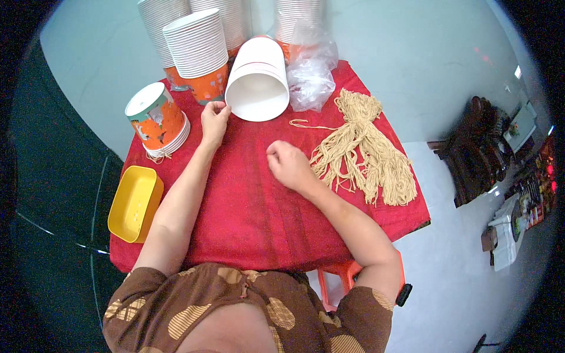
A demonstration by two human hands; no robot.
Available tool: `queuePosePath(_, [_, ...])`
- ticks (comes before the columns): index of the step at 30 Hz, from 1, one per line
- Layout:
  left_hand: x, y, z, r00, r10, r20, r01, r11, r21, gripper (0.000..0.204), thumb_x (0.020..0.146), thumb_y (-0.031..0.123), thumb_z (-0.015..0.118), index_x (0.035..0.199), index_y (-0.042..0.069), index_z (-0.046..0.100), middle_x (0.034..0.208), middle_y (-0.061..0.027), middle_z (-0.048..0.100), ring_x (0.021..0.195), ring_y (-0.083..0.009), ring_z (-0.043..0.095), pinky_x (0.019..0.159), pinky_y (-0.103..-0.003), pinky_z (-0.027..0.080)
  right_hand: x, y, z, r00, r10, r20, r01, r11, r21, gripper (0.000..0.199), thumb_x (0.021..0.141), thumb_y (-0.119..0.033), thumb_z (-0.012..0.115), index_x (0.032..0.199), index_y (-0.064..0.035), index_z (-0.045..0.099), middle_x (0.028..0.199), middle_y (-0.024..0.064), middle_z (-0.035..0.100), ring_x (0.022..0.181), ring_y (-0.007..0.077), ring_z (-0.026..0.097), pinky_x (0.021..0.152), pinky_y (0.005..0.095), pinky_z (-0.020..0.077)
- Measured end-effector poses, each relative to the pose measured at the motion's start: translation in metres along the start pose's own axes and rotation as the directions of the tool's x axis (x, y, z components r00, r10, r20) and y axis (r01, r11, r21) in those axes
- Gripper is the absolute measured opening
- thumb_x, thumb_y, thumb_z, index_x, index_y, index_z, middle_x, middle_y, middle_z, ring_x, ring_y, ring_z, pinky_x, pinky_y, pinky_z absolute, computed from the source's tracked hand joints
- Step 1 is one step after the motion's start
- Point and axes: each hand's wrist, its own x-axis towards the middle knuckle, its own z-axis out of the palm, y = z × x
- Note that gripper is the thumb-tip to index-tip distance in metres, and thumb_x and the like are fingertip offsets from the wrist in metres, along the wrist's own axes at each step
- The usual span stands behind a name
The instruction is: Assembling decorative paper cup buckets by threading and tying string through pre-punched holes in the cups.
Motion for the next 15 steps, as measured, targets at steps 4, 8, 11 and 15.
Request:
queuePosePath(4, [-0.010,-0.018,0.009,0.998,0.051,0.048,-0.044,0.990,-0.137,0.018,0.086,0.006,0.065,0.100,-0.002,0.058,0.088,-0.0045,0.061,0.079,-0.0111,0.055,0.070,-0.027,0.047,0.032,0.035,-0.004,0.979,0.120,-0.167,-0.124,0.992,-0.019,0.017,0.083,-0.008,0.062,0.095,0.0015,0.056,0.088,0.0198,0.064,0.083,0.0343,0.065,0.075,0.0431,0.0512])
queuePosePath(8, [-0.016,-0.019,0.011,0.997,-0.004,0.072,0.019,0.979,-0.201,0.024,0.086,0.003,0.063,0.108,-0.001,0.053,0.096,-0.0072,0.060,0.084,-0.0136,0.057,0.076,-0.028,0.049,0.067,0.062,0.001,0.914,0.073,-0.398,-0.080,0.997,0.000,0.024,0.082,-0.008,0.066,0.099,0.0041,0.054,0.095,0.0208,0.060,0.087,0.0331,0.062,0.077,0.0421,0.0505])
queuePosePath(11, [-0.014,-0.022,0.011,0.997,0.003,0.074,0.018,0.959,-0.284,0.028,0.086,0.000,0.060,0.112,-0.002,0.051,0.100,-0.0097,0.061,0.088,-0.0158,0.059,0.079,-0.029,0.050,0.090,0.075,0.004,0.886,0.116,-0.449,-0.127,0.992,0.006,0.026,0.082,-0.011,0.068,0.099,0.0044,0.055,0.096,0.0212,0.060,0.086,0.0326,0.062,0.076,0.0413,0.0504])
queuePosePath(15, [-0.013,-0.023,0.007,0.994,0.039,0.101,-0.001,0.933,-0.360,0.028,0.086,-0.004,0.057,0.113,-0.001,0.050,0.101,-0.0086,0.060,0.089,-0.0152,0.059,0.081,-0.028,0.049,0.108,0.079,0.014,0.852,0.162,-0.498,-0.137,0.987,0.088,0.026,0.082,-0.012,0.069,0.097,0.0029,0.055,0.090,0.0189,0.061,0.080,0.0318,0.062,0.073,0.0407,0.0499])
